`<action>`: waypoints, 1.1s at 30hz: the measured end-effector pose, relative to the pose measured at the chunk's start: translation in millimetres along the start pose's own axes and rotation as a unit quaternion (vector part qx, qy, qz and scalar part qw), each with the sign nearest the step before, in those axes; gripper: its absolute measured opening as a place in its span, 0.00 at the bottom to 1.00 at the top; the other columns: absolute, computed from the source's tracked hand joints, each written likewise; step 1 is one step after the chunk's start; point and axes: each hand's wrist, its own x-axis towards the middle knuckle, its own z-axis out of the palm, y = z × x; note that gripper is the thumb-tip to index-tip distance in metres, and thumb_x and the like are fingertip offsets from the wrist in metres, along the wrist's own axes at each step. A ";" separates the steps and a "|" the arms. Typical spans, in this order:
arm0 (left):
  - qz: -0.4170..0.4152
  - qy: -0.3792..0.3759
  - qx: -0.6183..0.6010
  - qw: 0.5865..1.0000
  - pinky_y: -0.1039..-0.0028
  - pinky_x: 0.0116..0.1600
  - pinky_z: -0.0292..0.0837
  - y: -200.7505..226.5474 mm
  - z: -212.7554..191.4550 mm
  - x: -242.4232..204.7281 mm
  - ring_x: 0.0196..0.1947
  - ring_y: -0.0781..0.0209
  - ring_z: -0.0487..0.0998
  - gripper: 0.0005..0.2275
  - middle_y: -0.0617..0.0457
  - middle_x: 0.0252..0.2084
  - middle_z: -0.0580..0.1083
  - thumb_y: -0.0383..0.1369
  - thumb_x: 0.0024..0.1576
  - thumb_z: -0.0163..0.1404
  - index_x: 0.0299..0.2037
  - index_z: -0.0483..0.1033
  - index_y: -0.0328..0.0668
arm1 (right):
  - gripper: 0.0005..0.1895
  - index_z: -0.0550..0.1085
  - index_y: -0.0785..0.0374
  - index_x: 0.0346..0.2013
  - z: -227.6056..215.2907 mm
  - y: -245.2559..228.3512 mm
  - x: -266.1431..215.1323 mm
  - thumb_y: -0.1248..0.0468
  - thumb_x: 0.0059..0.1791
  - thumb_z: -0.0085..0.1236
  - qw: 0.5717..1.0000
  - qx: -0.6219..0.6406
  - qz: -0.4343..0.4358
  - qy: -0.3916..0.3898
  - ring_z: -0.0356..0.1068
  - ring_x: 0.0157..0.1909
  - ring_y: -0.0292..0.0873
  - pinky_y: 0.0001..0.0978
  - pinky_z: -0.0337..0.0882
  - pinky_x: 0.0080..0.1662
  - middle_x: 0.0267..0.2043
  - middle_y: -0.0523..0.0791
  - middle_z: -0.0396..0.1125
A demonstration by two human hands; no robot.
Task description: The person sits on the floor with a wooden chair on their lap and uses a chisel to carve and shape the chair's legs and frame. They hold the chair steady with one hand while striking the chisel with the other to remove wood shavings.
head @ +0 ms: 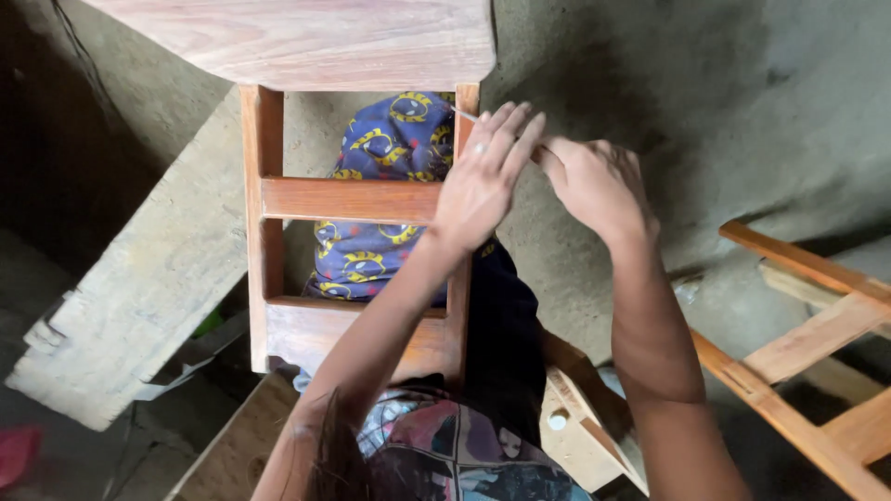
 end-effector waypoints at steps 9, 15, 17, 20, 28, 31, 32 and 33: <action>-0.060 0.002 0.009 0.998 0.73 0.43 0.54 -19.5 56.2 21.1 0.34 0.62 0.61 0.09 0.59 0.27 0.59 0.42 0.52 0.34 0.30 0.61 0.49 | 0.08 0.73 0.56 0.37 -17.3 37.8 14.8 0.65 0.44 0.51 0.990 0.124 -0.064 0.028 0.67 0.28 0.40 0.31 0.65 0.33 0.24 0.45 0.66; -0.144 0.019 0.005 0.989 0.66 0.36 0.54 -24.8 59.1 37.7 0.31 0.54 0.62 0.06 0.53 0.27 0.63 0.37 0.52 0.37 0.28 0.62 0.48 | 0.20 0.60 0.61 0.10 -2.4 31.2 43.5 0.50 0.40 0.44 0.669 0.651 0.033 0.356 0.57 0.23 0.43 0.31 0.60 0.30 0.14 0.44 0.51; -0.155 0.020 -0.028 0.987 0.64 0.36 0.54 -34.3 60.9 37.6 0.30 0.54 0.62 0.08 0.52 0.27 0.63 0.38 0.54 0.33 0.29 0.61 0.46 | 0.17 0.67 0.60 0.09 -9.8 15.5 44.5 0.49 0.29 0.54 0.419 0.842 0.096 0.326 0.59 0.22 0.39 0.27 0.61 0.31 0.20 0.43 0.65; -0.166 0.014 -0.007 0.986 0.66 0.36 0.55 -22.1 56.6 45.5 0.30 0.54 0.62 0.07 0.52 0.27 0.63 0.36 0.53 0.34 0.28 0.62 0.45 | 0.23 0.48 0.56 0.06 -1.9 8.0 57.6 0.47 0.29 0.47 0.390 0.864 0.019 0.318 0.46 0.17 0.37 0.28 0.57 0.33 0.09 0.40 0.43; -0.180 0.087 -0.070 0.977 0.66 0.32 0.54 -25.0 69.3 56.0 0.27 0.53 0.64 0.13 0.54 0.22 0.65 0.44 0.52 0.36 0.25 0.62 0.44 | 0.24 0.47 0.56 -0.02 -2.3 30.7 83.6 0.57 0.37 0.40 0.416 0.865 0.007 0.280 0.35 0.05 0.35 0.23 0.47 0.12 0.01 0.38 0.36; -0.209 0.094 -0.112 0.967 0.66 0.31 0.54 -18.9 61.5 51.7 0.26 0.53 0.62 0.12 0.54 0.22 0.64 0.43 0.52 0.36 0.24 0.62 0.43 | 0.22 0.45 0.55 0.01 0.9 34.7 85.5 0.64 0.35 0.42 0.433 0.848 0.051 0.303 0.33 0.05 0.34 0.22 0.46 0.12 0.01 0.37 0.35; -0.221 0.095 -0.129 0.962 0.65 0.31 0.55 -17.5 56.6 49.7 0.26 0.53 0.62 0.12 0.54 0.22 0.63 0.42 0.52 0.37 0.24 0.62 0.43 | 0.21 0.44 0.55 0.02 2.7 36.4 85.5 0.65 0.35 0.41 0.441 0.848 0.051 0.290 0.33 0.05 0.34 0.22 0.46 0.12 0.01 0.37 0.35; -0.220 0.091 -0.131 0.962 0.65 0.31 0.55 -15.1 54.9 46.3 0.26 0.53 0.62 0.12 0.54 0.22 0.63 0.42 0.52 0.37 0.24 0.62 0.43 | 0.21 0.44 0.55 0.02 2.7 34.1 81.7 0.65 0.35 0.41 0.440 0.847 0.054 0.292 0.33 0.05 0.34 0.22 0.46 0.12 0.01 0.37 0.35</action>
